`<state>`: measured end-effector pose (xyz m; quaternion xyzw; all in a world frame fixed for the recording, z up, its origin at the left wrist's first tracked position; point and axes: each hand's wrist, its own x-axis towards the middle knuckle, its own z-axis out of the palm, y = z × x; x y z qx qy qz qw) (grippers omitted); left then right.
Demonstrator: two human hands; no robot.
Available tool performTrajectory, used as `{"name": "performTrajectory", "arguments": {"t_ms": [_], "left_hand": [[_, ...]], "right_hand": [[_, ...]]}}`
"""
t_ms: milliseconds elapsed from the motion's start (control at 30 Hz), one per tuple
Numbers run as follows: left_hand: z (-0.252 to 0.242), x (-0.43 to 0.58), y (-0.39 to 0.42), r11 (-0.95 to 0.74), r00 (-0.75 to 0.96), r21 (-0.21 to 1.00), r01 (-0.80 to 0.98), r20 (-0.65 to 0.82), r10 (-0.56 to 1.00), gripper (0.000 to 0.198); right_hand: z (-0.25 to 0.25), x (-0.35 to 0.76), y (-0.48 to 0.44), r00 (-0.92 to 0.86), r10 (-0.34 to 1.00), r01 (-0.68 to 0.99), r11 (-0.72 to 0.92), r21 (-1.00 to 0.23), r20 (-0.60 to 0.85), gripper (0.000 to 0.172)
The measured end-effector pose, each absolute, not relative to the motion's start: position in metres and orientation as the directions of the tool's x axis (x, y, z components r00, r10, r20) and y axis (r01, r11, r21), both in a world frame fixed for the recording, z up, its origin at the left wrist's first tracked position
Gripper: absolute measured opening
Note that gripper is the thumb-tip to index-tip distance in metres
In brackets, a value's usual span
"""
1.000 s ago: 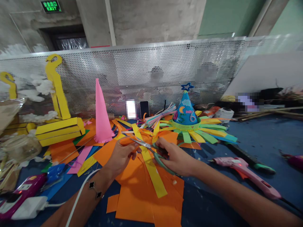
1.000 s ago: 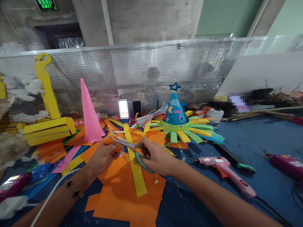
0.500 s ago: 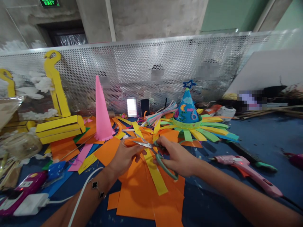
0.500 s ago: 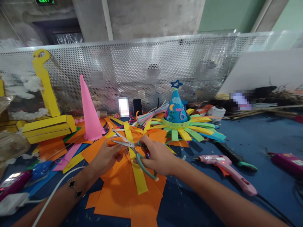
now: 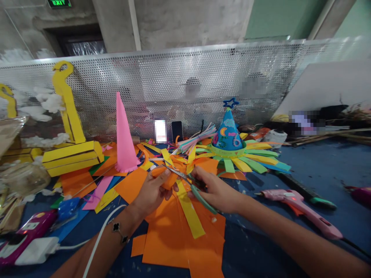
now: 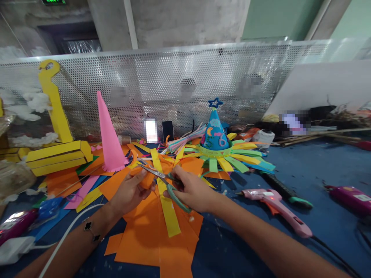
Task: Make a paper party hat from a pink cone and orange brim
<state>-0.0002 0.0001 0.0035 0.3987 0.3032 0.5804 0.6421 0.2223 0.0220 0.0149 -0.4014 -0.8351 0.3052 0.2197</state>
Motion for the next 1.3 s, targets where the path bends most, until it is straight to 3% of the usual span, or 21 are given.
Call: {"name": "performTrajectory", "arguments": {"t_ms": [167,367,600,767,1033,1300], "left_hand": [[0.0,0.0,-0.004,0.06,0.258,0.859,-0.508,0.085,0.962,0.042],[0.0,-0.001,-0.007,0.045,0.242,0.843,-0.536,0.103,0.965,0.041],[0.004,0.001,-0.011,0.176,0.279,0.793,-0.583,-0.007,0.96,0.047],[0.004,0.005,-0.014,0.225,0.331,0.743,-0.631,-0.004,0.943,0.046],[0.005,0.005,-0.016,0.192,0.346,0.799,-0.57,0.022,0.938,0.045],[-0.006,0.008,-0.014,0.106,0.366,0.817,-0.566,0.134,0.921,0.034]], "right_hand": [[0.016,0.224,0.018,-0.62,0.77,0.467,0.515,-0.718,0.149,0.038],[0.015,0.222,0.017,-0.618,0.759,0.424,0.542,-0.726,0.205,0.041],[0.008,0.221,0.02,-0.618,0.744,0.36,0.555,-0.75,0.254,0.043],[0.002,0.219,0.021,-0.612,0.737,0.317,0.56,-0.765,0.286,0.044],[0.005,0.216,0.02,-0.611,0.715,0.25,0.582,-0.774,0.34,0.038],[0.004,0.215,0.014,-0.606,0.73,0.292,0.575,-0.764,0.317,0.047]]}}
